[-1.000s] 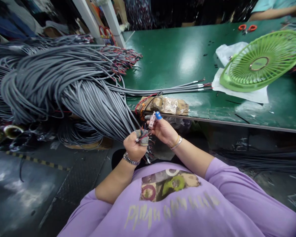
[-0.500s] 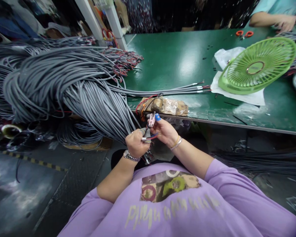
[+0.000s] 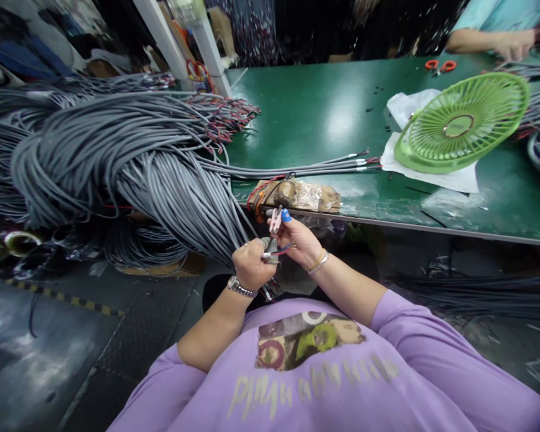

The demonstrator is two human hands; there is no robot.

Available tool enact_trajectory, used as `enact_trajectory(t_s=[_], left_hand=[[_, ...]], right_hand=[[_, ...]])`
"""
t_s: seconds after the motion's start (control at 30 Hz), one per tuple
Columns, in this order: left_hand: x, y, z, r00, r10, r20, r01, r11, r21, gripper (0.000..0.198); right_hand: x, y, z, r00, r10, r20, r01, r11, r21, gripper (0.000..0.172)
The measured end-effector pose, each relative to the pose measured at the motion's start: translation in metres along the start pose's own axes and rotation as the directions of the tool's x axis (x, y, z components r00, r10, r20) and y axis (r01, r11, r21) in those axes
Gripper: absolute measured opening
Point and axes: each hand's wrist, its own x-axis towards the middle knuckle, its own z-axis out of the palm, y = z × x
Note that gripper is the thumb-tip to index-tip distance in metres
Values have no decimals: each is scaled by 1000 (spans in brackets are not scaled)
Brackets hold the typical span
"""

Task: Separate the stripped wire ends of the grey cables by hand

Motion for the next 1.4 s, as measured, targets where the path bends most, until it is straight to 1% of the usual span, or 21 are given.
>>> enact_trajectory(t_s=[0.13,0.27,0.33,0.4,0.43,0.47,0.53,0.57,0.6,0.63,0.67,0.7,0.73,0.8,0.9,0.97,1.07,1.17,1.27,1.33,1.4], left_hand=[[0,1,0,999,-32,1,32,999,5,15],[1,2,-2,997,-82,-1,82,995,-61,11],[-2,3,-6,986,-166,21,167,978,-124,12],[-8,5,-11,952,-293,86,305,923,-234,13],[-12,5,-13,920,-365,145,393,863,-317,11],[-16,6,-16,873,-438,214,488,772,-407,10],[-21,7,-20,747,-564,352,650,506,-568,13],[-22,7,-22,679,-614,403,696,364,-619,15],[-21,8,-23,618,-654,437,719,244,-651,17],[-20,9,-24,568,-687,454,726,158,-669,20],[-18,10,-24,531,-712,459,726,104,-680,23],[-15,10,-25,508,-728,460,724,72,-686,25],[-13,11,-25,496,-738,458,722,57,-690,26],[-11,11,-25,494,-743,450,712,49,-700,27],[-14,11,-25,511,-731,452,708,59,-704,25],[-18,10,-25,521,-719,460,716,73,-695,24],[-21,11,-24,524,-704,480,743,101,-662,26],[-21,12,-23,514,-688,513,765,97,-637,28],[-18,13,-23,498,-671,549,776,62,-628,30],[-15,12,-25,515,-631,581,770,42,-636,33],[-12,10,-26,548,-551,629,756,4,-655,39]], right_hand=[[1,2,-1,1000,-6,19,6,1000,-10,27],[-2,1,-1,999,34,31,-35,999,11,31],[-4,-1,-2,997,67,41,-68,998,15,33],[-7,-3,-4,993,103,53,-103,995,7,36],[-8,-4,-6,991,118,62,-118,993,1,38],[-9,-4,-9,989,129,71,-129,992,-5,39],[-10,-4,-14,987,140,80,-139,990,-16,40],[-11,-3,-18,986,143,81,-142,990,-23,39],[-11,-2,-21,986,150,78,-148,988,-33,38],[-12,0,-23,985,158,74,-155,987,-46,36],[-13,3,-26,984,164,70,-160,985,-63,34],[-14,6,-28,984,165,73,-159,984,-85,31],[-16,9,-29,984,161,83,-151,982,-112,29],[-22,14,-29,983,137,125,-113,977,-182,29],[-31,17,-25,978,84,189,-25,955,-297,34],[-36,18,-21,979,26,201,51,929,-366,36],[-40,18,-15,981,-74,181,150,877,-456,32],[-39,19,-13,984,-104,142,159,867,-472,28],[-35,15,-15,994,-99,54,112,916,-386,26],[-33,9,-19,995,-89,-54,69,951,-300,26],[-33,1,-25,988,-89,-123,57,969,-241,28]])
